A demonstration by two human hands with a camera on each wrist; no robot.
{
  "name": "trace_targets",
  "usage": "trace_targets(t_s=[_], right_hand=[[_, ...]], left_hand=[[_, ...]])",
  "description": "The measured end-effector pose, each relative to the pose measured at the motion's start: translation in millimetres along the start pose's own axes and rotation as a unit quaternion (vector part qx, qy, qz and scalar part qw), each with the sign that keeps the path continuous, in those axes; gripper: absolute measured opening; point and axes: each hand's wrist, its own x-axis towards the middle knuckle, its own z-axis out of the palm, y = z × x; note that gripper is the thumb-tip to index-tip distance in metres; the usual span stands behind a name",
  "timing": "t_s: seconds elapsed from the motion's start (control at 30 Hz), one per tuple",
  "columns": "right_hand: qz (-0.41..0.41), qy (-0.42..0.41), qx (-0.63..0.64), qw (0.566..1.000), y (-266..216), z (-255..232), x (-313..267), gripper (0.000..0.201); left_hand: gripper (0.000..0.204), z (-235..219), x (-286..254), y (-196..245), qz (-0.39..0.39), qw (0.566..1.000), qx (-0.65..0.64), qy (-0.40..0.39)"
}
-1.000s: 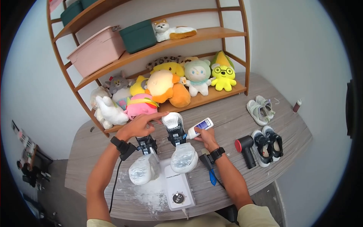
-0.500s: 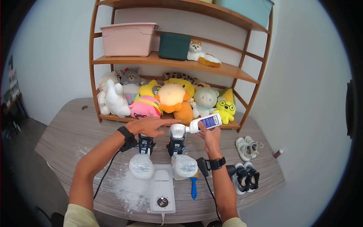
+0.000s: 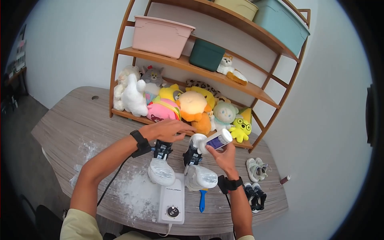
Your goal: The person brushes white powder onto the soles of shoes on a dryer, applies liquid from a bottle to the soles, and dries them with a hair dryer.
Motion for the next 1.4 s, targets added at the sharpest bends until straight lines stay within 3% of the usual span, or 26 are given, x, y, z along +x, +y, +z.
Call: trace_targets(t_s=[0.1, 0.27, 0.37, 0.4, 0.57, 0.63, 0.67, 0.8, 0.9, 0.93, 1.03, 1.07, 1.1, 1.17, 1.27, 1.37, 1.4], right_hand=[[-0.027, 0.013, 0.037, 0.999, -14, -7, 15, 0.05], [0.107, -0.107, 0.069, 0.986, -75, 1, 43, 0.042], [0.141, -0.14, 0.141, 0.97, -98, 11, 46, 0.044], [0.144, -0.198, 0.108, 0.964, -102, 9, 46, 0.051], [0.114, -0.298, 0.141, 0.937, -98, 11, 41, 0.063], [0.109, -0.303, 0.154, 0.934, -86, 13, 42, 0.062], [0.109, -0.294, 0.144, 0.939, -85, 11, 44, 0.06], [0.112, -0.287, 0.097, 0.947, -74, 2, 54, 0.054], [0.119, -0.322, 0.066, 0.937, -51, -2, 60, 0.043], [0.126, -0.347, 0.057, 0.928, -42, -4, 61, 0.041], [0.119, -0.383, 0.039, 0.915, -31, -1, 57, 0.037], [0.11, -0.387, 0.035, 0.915, -31, 1, 60, 0.036], [0.106, -0.387, 0.035, 0.915, -31, 3, 62, 0.036], [0.104, -0.389, 0.034, 0.915, -32, 6, 63, 0.035], [0.103, -0.402, 0.052, 0.908, -38, 15, 69, 0.036], [0.065, -0.404, 0.105, 0.906, -32, 30, 77, 0.036], [0.029, -0.402, 0.072, 0.912, -30, 35, 78, 0.036]], left_hand=[[0.051, -15, -4, 28, 0.054, 0.993, -0.005, 0.106], [0.059, -35, -1, 74, 0.079, 0.983, -0.008, 0.164], [0.063, -44, -4, 85, -0.047, 0.992, 0.002, 0.113], [0.062, -41, -7, 85, -0.055, 0.989, 0.002, 0.141], [0.06, -31, -21, 69, -0.106, 0.97, -0.075, 0.205], [0.06, -26, -29, 56, -0.081, 0.956, -0.1, 0.264], [0.059, -30, -35, 55, -0.122, 0.95, -0.122, 0.259], [0.053, -55, -67, 47, -0.159, 0.878, -0.313, 0.327], [0.052, -35, -92, 41, -0.108, 0.837, -0.409, 0.349], [0.05, -26, -101, 41, -0.156, 0.88, -0.35, 0.282], [0.048, -15, -114, 31, -0.18, 0.889, -0.285, 0.311], [0.048, -23, -117, 29, -0.17, 0.838, -0.37, 0.363], [0.048, -31, -119, 30, -0.155, 0.832, -0.363, 0.39], [0.046, -38, -116, 38, -0.15, 0.857, -0.31, 0.383], [0.042, -27, -109, 37, -0.2, 0.886, -0.253, 0.334], [0.04, -9, -101, 31, -0.175, 0.866, -0.295, 0.362], [0.039, -5, -98, 31, -0.14, 0.879, -0.278, 0.361]])
